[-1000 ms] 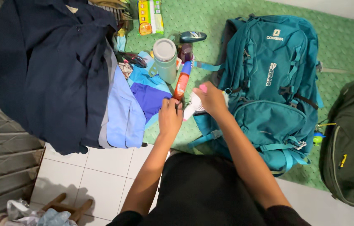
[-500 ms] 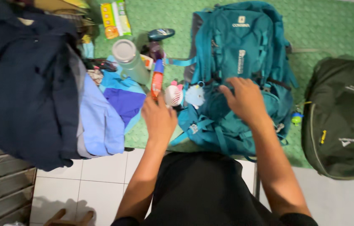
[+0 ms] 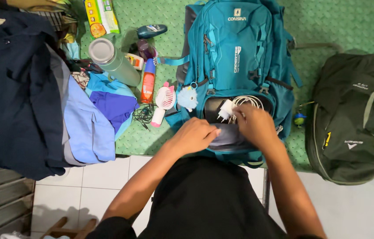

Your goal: The person unzips a teal backpack lying on a green mat, places a wallet into a front pocket, coils a white charging cable around its charger plug, and puts the charger and cable into the pocket. They then add a small pink handheld fan and a hairbrush, and zip the pockets closed.

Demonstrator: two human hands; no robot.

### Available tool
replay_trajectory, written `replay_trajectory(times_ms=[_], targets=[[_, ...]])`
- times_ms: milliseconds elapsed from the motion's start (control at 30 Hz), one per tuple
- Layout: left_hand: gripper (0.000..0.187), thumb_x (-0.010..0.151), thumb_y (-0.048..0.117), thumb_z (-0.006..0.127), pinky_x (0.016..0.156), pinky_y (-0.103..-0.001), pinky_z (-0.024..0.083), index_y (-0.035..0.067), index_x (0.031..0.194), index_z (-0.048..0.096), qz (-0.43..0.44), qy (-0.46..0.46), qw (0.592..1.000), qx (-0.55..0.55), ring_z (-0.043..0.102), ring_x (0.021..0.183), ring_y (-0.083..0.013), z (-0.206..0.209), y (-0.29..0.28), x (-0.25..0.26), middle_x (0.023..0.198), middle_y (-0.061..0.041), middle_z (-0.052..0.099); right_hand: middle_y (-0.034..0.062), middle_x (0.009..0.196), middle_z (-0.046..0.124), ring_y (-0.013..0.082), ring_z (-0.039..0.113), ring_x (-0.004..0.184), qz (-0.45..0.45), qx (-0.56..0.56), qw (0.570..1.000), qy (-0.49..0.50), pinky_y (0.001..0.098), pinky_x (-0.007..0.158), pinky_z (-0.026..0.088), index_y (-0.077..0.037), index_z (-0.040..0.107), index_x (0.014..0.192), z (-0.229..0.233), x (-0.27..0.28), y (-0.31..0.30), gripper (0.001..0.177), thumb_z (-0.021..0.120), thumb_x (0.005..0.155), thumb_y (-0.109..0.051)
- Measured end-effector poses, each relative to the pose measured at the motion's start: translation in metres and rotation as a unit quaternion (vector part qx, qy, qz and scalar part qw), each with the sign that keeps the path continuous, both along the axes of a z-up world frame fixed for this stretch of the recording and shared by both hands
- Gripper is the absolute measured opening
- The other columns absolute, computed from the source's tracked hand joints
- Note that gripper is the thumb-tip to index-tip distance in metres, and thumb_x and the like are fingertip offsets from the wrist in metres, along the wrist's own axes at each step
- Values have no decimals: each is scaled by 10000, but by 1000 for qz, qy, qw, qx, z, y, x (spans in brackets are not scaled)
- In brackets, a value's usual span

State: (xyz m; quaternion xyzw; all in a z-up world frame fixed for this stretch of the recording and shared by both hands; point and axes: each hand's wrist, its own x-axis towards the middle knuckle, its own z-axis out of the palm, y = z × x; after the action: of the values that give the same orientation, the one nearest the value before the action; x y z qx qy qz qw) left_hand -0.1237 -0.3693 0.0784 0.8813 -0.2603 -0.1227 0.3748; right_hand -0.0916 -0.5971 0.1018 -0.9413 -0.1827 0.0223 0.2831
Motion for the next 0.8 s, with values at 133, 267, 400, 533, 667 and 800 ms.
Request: replay_trajectory(times_ms=[133,267,400,533,667,800], targets=[[129,962,152,619,728,-491,522,52,1009,688,107,-50,993,-28,663,879,-372,-13,-15,8,983,-154,673,81,1117,728,319,681,1010,148,48,985,-80,413,852,551,-83,745,1095,-17,32,4,203,673,912,-133],[365,803,95,697,778,-440,551,35,1159,642,147,-150,972,105,671,956,-326,-32,-33,26,1204,-142,616,75,1024,701,314,656,931,144,-40,984,-94,417,770,537,-89,743,1006,-26,29,5,181,723,868,-205],[665,703,114,775,782,-408,538,22,1326,561,132,-165,941,264,660,1016,-282,-42,-51,35,1198,-122,601,74,998,668,319,613,952,128,-113,981,-92,421,800,532,-102,716,974,-28,21,1,221,764,839,-270],[904,624,236,885,831,-431,495,56,1412,481,105,-79,950,283,619,1070,-293,-37,-59,45,1168,-122,577,61,1096,667,310,594,1023,107,-83,986,-98,428,872,520,-109,693,1026,-27,17,-8,317,793,784,-288],[988,563,211,905,869,-399,454,98,1443,470,53,-95,935,339,552,1150,-273,-34,-61,53,1196,-104,562,115,1232,655,348,593,1069,111,-3,989,-102,440,888,510,-71,687,1097,-27,15,-18,342,784,808,-225],[943,605,168,864,916,-398,414,99,1463,479,-1,-116,935,336,501,1190,-284,-43,-56,61,1200,-112,560,151,1278,651,367,612,1152,55,132,985,-93,427,949,519,-31,662,1130,-28,12,-36,234,646,897,-12]])
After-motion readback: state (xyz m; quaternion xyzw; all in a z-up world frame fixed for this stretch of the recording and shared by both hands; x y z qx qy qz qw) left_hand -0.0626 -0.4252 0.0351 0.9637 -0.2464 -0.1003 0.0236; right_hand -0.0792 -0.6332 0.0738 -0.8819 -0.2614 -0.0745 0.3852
